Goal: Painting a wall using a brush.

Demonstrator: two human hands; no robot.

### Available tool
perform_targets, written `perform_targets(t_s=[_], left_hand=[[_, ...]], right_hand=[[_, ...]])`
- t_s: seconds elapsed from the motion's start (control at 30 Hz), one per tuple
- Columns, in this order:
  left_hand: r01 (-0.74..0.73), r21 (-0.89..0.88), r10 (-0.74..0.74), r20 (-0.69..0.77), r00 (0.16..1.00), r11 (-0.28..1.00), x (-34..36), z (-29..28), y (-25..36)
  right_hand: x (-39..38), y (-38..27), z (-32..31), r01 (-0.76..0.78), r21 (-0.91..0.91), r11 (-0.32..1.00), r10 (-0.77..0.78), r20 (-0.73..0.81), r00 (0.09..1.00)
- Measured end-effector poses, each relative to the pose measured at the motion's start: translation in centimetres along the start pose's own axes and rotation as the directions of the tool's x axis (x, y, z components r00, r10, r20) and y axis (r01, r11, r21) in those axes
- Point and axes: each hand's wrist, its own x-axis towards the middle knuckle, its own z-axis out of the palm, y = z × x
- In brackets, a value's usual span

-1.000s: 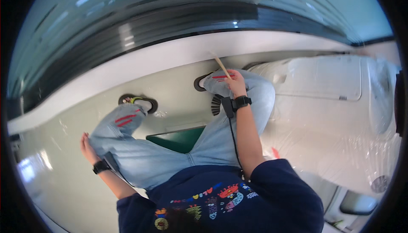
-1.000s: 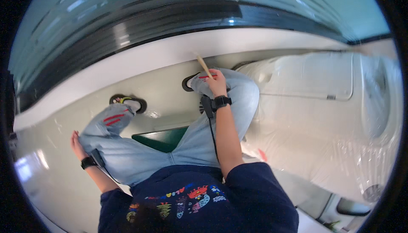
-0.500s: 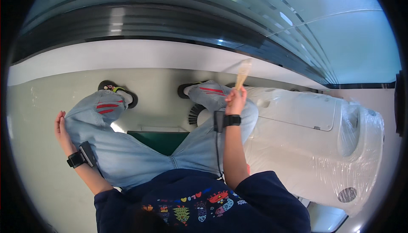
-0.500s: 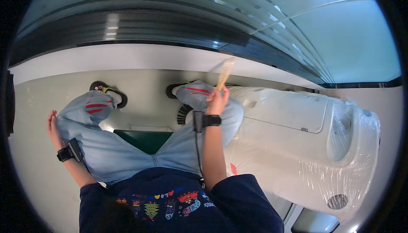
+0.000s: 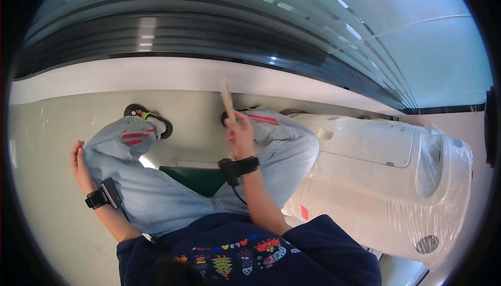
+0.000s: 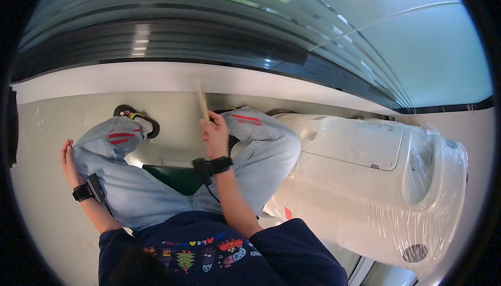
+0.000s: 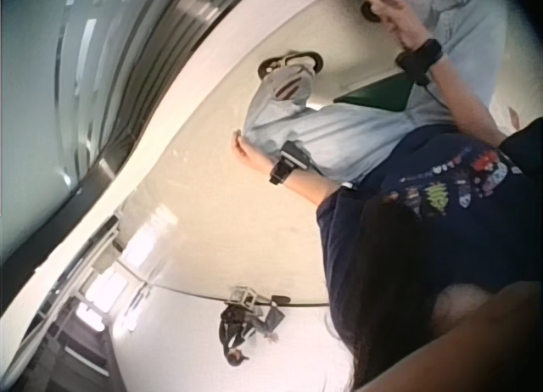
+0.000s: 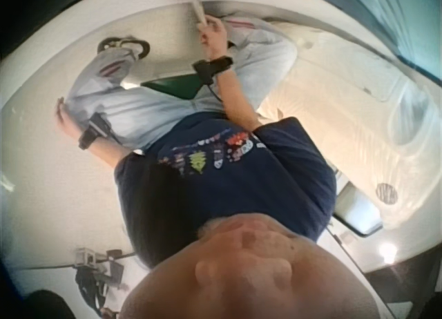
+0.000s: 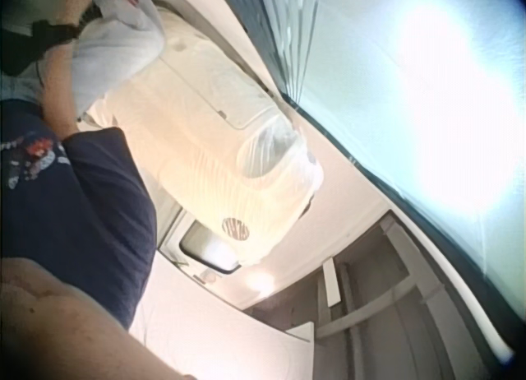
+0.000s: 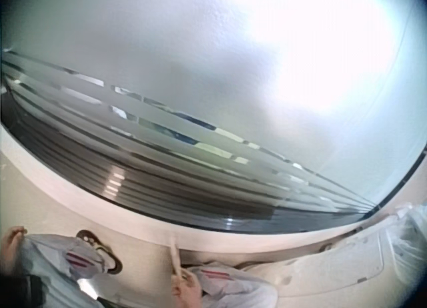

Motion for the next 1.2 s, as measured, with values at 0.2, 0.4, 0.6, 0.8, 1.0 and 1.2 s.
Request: perform_targets(t_s=[0.2, 0.4, 0.6, 0.8, 1.0, 1.2], left_hand=[[-0.005, -0.02, 0.005, -0.025, 1.0, 1.0, -0.1, -0.6, -0.3], [-0.015, -0.05, 0.014, -0.016, 1.0, 0.999, -0.3, -0.4, -0.3], [-0.01, -0.044, 0.01, -0.006, 1.0, 0.999, -0.1, -1.5, -0.3], [0.003, -0.106, -0.003, 0.003, 1.0, 0.994, -0.2, 0.0, -0.2], [0.004, -0.103, -0.003, 0.009, 1.0, 0.995, -0.6, -0.2, 0.2], [0.023, -0.093, -0.024, -0.004, 1.0, 0.995, -0.6, -0.5, 0.4]], right_hand=[[0.6, -5.9, -11.5, 0.227, -0.027, 0.973, -0.225, -0.3, 0.927], [-0.7, -16.9, -16.4, 0.465, -0.327, 0.823, -0.567, -0.521, 0.638], [-0.3, -29.4, -13.2, 0.548, -0.624, 0.557, -0.796, -0.215, 0.565], [2.2, -33.6, -12.9, 0.582, -0.794, 0.175, -0.931, 0.058, 0.36], [4.7, -28.2, -17.0, 0.025, -0.999, -0.038, -0.714, 0.045, 0.698], [3.4, -25.6, -18.6, -0.14, -0.989, 0.055, -0.585, -0.145, 0.798]])
